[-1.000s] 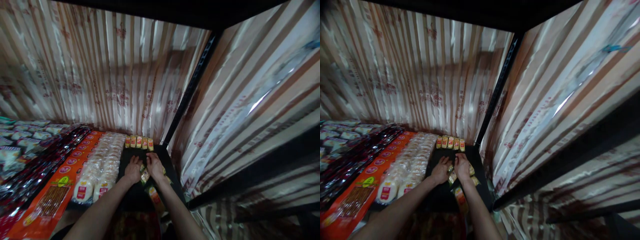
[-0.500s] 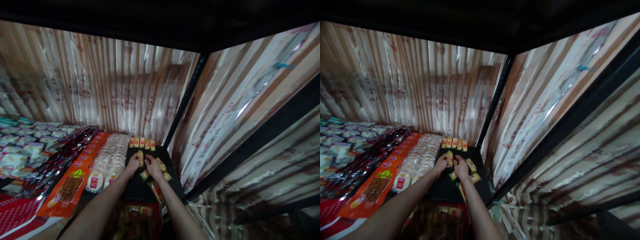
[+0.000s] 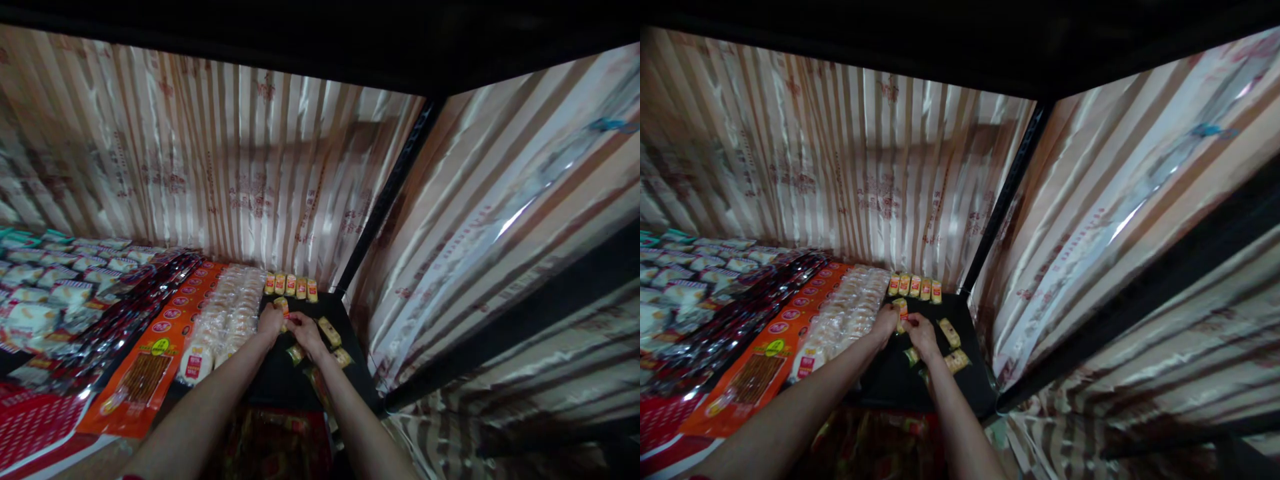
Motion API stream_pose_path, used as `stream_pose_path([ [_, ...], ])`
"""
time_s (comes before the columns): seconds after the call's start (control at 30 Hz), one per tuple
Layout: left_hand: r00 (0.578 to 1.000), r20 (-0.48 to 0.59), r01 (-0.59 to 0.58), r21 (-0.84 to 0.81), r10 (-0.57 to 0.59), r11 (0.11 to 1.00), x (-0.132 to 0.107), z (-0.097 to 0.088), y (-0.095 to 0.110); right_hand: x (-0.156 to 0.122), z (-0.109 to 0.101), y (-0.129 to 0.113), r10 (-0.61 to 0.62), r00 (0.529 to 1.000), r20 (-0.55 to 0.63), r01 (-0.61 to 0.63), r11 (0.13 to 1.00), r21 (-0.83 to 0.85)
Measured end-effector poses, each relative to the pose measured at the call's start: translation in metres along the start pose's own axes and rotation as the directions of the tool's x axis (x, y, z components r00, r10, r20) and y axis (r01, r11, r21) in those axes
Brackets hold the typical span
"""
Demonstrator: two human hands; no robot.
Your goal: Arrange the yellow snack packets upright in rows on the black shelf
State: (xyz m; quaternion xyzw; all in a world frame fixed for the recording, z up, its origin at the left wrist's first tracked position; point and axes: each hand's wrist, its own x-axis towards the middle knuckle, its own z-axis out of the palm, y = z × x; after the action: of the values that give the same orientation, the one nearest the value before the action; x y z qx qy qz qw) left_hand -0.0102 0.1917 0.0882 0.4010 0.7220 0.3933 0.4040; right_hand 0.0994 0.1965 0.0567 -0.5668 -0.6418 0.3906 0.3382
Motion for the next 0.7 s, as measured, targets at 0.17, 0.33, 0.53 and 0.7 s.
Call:
stream_pose_path([
  [0.17,0.997,-0.073,-0.03,0.127,0.04,0.991,-0.002,0.007,0.002,0.013,0.011,0.011,0.029,0.996,-0.084,-0.029,1.0,0.001],
  [0.33,0.966,-0.148,-0.168,0.264,0.212,0.95,-0.006,0.02,0.002,0.037,0.023,0.015,0.05,0.992,-0.12,-0.062,0.993,-0.101],
  [0.53,0.962,-0.188,-0.139,0.291,0.199,0.947,0.009,0.031,0.002,0.066,0.04,0.02,-0.009,0.994,-0.108,-0.018,0.97,-0.243],
  [0.7,0.968,-0.19,-0.097,0.313,0.162,0.945,0.031,0.032,-0.006,0.083,0.057,0.027,-0.043,0.994,-0.101,0.014,0.962,-0.273],
])
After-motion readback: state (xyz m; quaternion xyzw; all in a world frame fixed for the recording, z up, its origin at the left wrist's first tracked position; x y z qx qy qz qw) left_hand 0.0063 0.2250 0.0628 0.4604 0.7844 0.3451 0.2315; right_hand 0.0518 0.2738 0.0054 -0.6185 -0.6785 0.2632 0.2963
